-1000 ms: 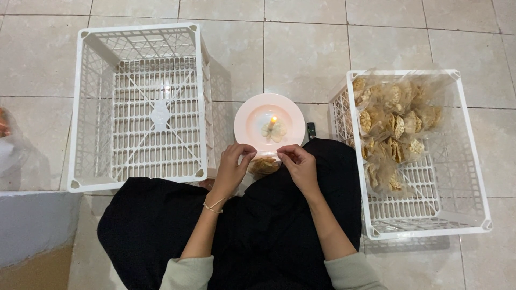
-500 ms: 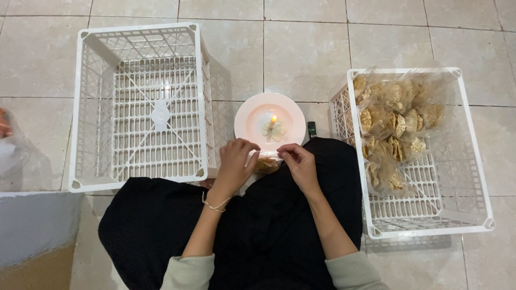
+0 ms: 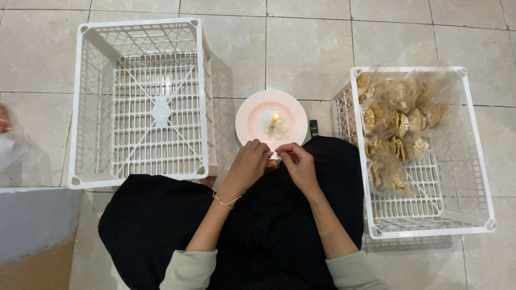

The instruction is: The person seals plastic bags containing food by hand using a candle flame.

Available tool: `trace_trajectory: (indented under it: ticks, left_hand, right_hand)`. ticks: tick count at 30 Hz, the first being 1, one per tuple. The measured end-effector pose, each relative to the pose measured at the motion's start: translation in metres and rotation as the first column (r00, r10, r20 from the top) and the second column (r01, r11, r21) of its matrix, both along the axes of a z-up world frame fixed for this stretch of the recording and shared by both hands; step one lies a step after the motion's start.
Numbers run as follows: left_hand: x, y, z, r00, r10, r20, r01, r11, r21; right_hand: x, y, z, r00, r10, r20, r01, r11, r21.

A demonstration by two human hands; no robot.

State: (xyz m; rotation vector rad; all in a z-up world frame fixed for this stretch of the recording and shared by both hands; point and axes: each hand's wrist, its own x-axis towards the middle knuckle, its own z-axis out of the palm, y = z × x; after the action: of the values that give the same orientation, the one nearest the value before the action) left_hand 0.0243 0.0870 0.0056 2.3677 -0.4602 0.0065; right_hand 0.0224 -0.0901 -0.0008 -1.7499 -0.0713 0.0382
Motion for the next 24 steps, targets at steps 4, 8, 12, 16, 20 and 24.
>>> trace_trajectory:
  ticks: [4, 8, 12, 16, 20, 24]
  left_hand:
    - [0.002, 0.002, 0.019, 0.951, 0.0, -0.308, -0.046, 0.989, -0.143]
    - [0.009, 0.008, -0.005, 0.867, 0.028, -0.497, -0.189, 0.942, -0.276]
    - [0.011, 0.012, -0.035, 0.827, 0.022, -0.562, -0.237, 0.92, -0.312]
    - [0.013, 0.014, -0.045, 0.778, -0.005, -0.628, -0.244, 0.919, -0.309]
    - [0.015, 0.016, -0.048, 0.765, -0.01, -0.644, -0.233, 0.928, -0.29]
    - [0.012, 0.018, -0.034, 0.777, -0.01, -0.629, -0.221, 0.932, -0.288]
  right_hand:
    - [-0.002, -0.002, 0.003, 0.997, 0.057, 0.053, -0.054, 0.997, -0.046]
    - [-0.005, -0.002, 0.002, 0.983, 0.138, 0.117, -0.124, 0.984, -0.125]
    - [-0.006, 0.0, 0.002, 0.974, 0.159, 0.163, -0.124, 0.971, -0.206]
    - [-0.007, 0.004, 0.007, 0.966, 0.155, 0.208, -0.108, 0.969, -0.223]
    - [-0.008, 0.005, 0.005, 0.961, 0.138, 0.239, -0.088, 0.974, -0.209]
    - [-0.007, 0.002, 0.002, 0.955, 0.133, 0.264, -0.074, 0.972, -0.223]
